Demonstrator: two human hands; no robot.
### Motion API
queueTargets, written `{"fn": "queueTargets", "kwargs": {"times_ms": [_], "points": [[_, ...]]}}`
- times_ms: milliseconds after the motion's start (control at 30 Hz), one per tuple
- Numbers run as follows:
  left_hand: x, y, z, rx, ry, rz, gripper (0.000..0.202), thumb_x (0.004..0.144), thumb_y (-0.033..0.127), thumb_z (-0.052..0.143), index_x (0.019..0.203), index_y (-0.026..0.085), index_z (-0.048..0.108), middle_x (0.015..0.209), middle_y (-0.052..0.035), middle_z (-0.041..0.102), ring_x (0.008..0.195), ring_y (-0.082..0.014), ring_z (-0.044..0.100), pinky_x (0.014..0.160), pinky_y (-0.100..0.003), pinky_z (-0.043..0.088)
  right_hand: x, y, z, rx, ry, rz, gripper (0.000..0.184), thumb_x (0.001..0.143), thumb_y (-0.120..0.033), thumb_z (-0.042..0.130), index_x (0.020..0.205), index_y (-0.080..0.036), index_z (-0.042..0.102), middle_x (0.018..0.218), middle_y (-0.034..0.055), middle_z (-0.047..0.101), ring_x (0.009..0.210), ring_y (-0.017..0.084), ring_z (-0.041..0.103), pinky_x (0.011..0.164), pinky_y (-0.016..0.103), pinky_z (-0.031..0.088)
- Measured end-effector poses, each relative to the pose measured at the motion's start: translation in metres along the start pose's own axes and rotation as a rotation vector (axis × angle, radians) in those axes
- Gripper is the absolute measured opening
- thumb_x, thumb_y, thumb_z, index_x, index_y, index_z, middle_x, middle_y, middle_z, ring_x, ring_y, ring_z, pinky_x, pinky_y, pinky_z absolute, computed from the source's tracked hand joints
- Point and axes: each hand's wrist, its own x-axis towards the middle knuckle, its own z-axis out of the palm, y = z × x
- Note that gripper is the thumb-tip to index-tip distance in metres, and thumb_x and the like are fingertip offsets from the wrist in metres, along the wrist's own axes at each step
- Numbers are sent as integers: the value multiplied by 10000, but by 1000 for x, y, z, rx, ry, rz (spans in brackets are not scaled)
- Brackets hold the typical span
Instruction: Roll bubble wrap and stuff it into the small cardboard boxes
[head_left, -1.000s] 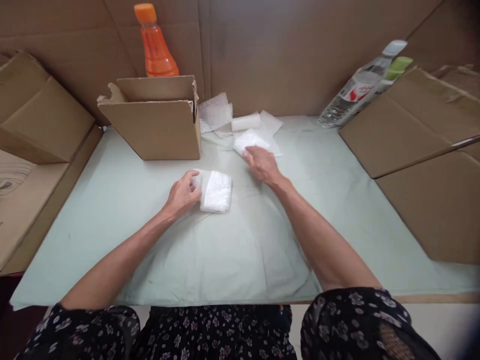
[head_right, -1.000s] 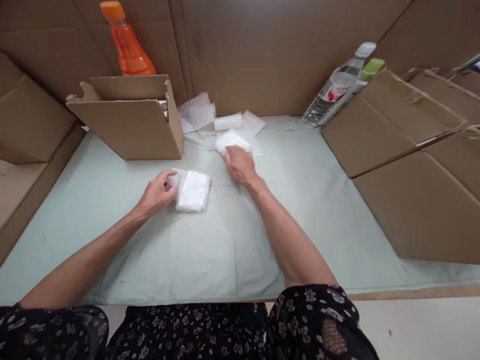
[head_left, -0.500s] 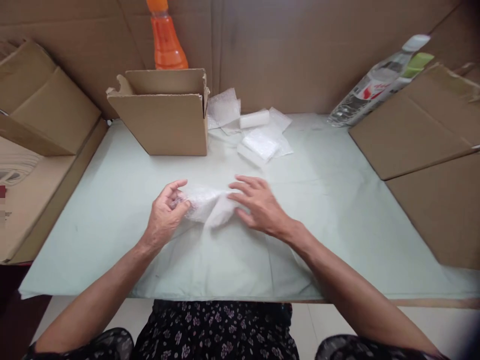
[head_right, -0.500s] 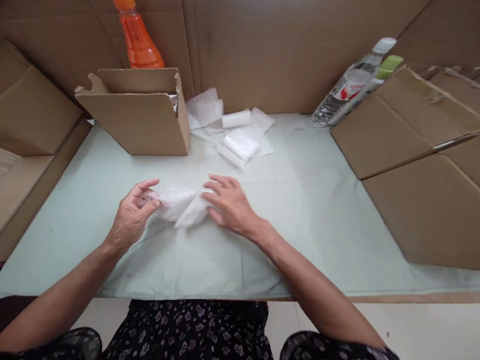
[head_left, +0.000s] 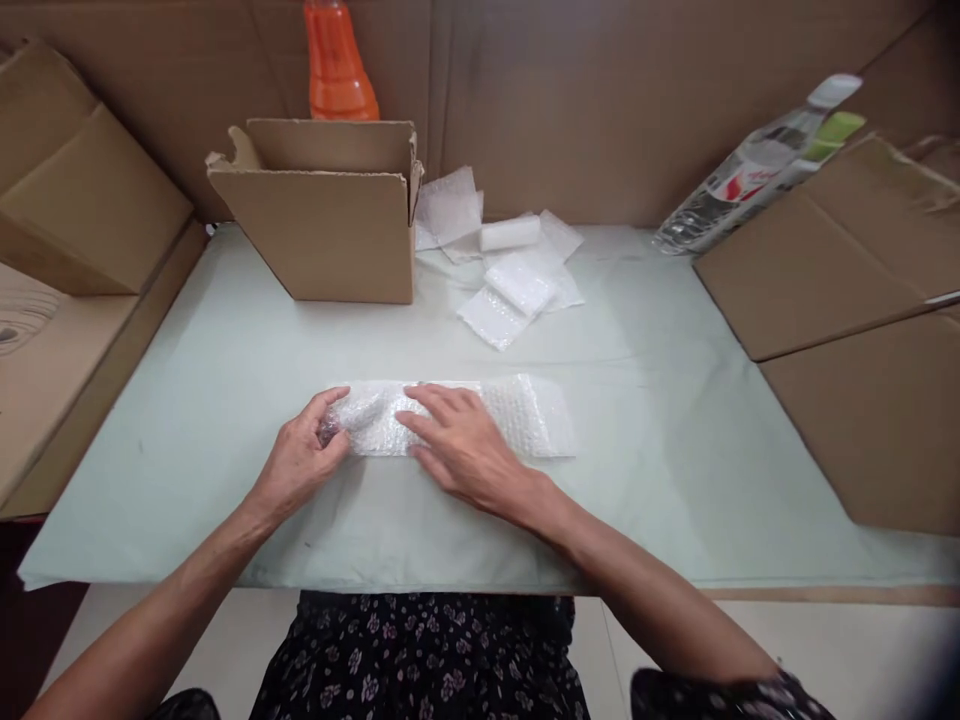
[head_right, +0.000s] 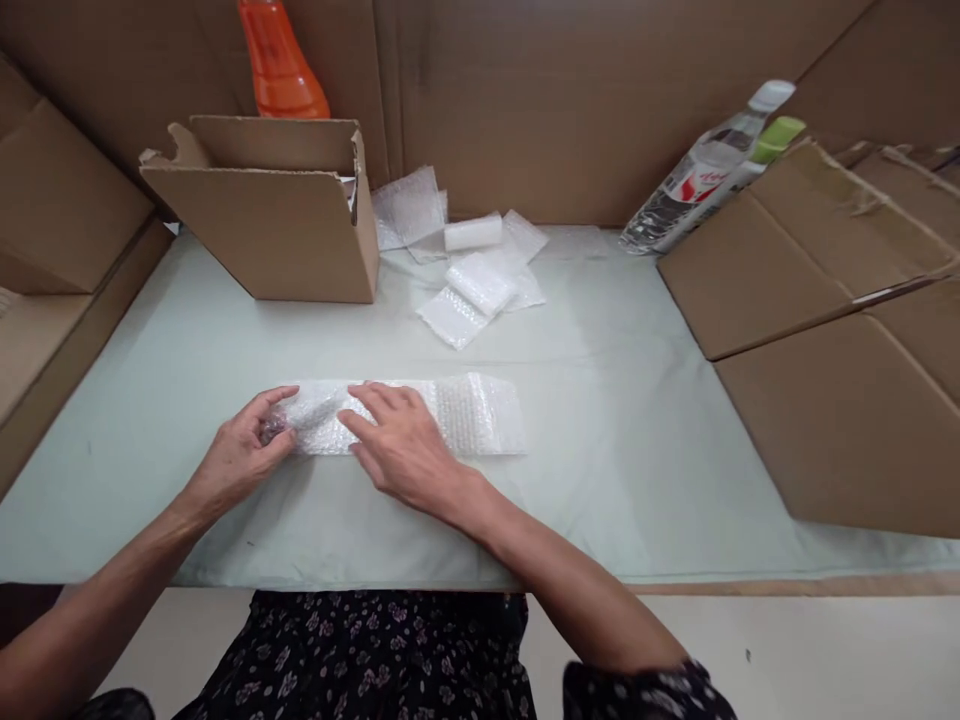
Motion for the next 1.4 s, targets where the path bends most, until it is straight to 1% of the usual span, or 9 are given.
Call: {"fn": "queueTargets", "kwargs": {"times_ms": [133, 267, 367, 500, 633, 767, 967, 1167, 1400], "points": [[7, -13, -12, 181, 7, 26, 588, 782, 394, 498, 1315, 186, 636, 773, 10, 607, 592, -146, 512, 647, -304, 461, -16, 22, 15, 1, -237, 35, 357, 997, -315, 600, 1333, -201, 635, 1512, 123, 567, 1396, 292, 518, 1089, 497, 452], [2, -31, -35, 413, -9, 80, 612, 839, 422, 507, 1402, 195, 578, 951, -58, 676, 704, -202, 616, 657, -336, 504, -97, 72, -15, -142, -90, 298, 357, 1051, -336, 467, 1327, -212, 657, 1447, 114, 627, 1364, 298, 554, 1062, 502, 463], [-6, -22, -44, 593, 176, 288, 576, 901, 454, 558, 1413, 189, 571, 1182, -147, 657, 950, -303, 663, 761, -423, 557, -127, 92, -38, -281, 71, 429, 330, 1035, -344, 481, 1223, -200, 711, 1328, 135, 695, 1283, 334, 615, 996, 513, 496], [-7, 20, -18, 521, 322, 689, 472, 939, 254, 608, 1406, 201, 560, 1275, -154, 641, 1234, -332, 602, 1020, -502, 533, -88, 66, -31, -239, 150, 345, 310, 1020, -284, 523, 1279, -199, 670, 1389, 136, 662, 1311, 309, 602, 1035, 499, 495], [16, 32, 32, 494, 17, 891, 455, 973, 206, 557, 1428, 202, 543, 1497, -151, 552, 1465, -320, 445, 1171, -517, 438, -36, 37, -1, -106, -61, 92, 360, 1002, -248, 546, 1343, -171, 633, 1496, 152, 580, 1370, 303, 555, 1040, 481, 505], [34, 0, 48, 550, -214, 843, 490, 1029, 333, 501, 1508, 233, 477, 1608, -95, 469, 1527, -299, 371, 1248, -540, 327, -73, 61, 3, -103, -118, 69, 361, 1026, -293, 532, 1364, -201, 624, 1513, 113, 575, 1398, 296, 538, 1077, 483, 482], [27, -15, 35, 430, -234, 797, 548, 1029, 331, 512, 1562, 310, 384, 1636, -49, 434, 1551, -267, 331, 1276, -530, 277, -179, 107, -39, -228, 103, 490, 309, 1048, -316, 479, 1288, -227, 654, 1418, 120, 644, 1336, 294, 597, 1056, 469, 469], [28, -17, 36, 384, 236, 566, 397, 958, 330, 609, 1329, 189, 593, 1442, -185, 572, 1418, -373, 481, 1149, -597, 413, -163, 124, -37, -262, 115, 658, 412, 987, -483, 515, 1253, -198, 651, 1372, 158, 664, 1251, 341, 637, 968, 520, 504], [21, -8, 42, 153, 181, 341, 108, 878, 300, 566, 872, 215, 633, 1217, -108, 711, 1226, -308, 626, 1045, -507, 492, -148, 103, -39, -50, 166, 687, 250, 944, -458, 535, 904, -232, 634, 1151, 106, 751, 1050, 294, 717, 871, 462, 559]]}}
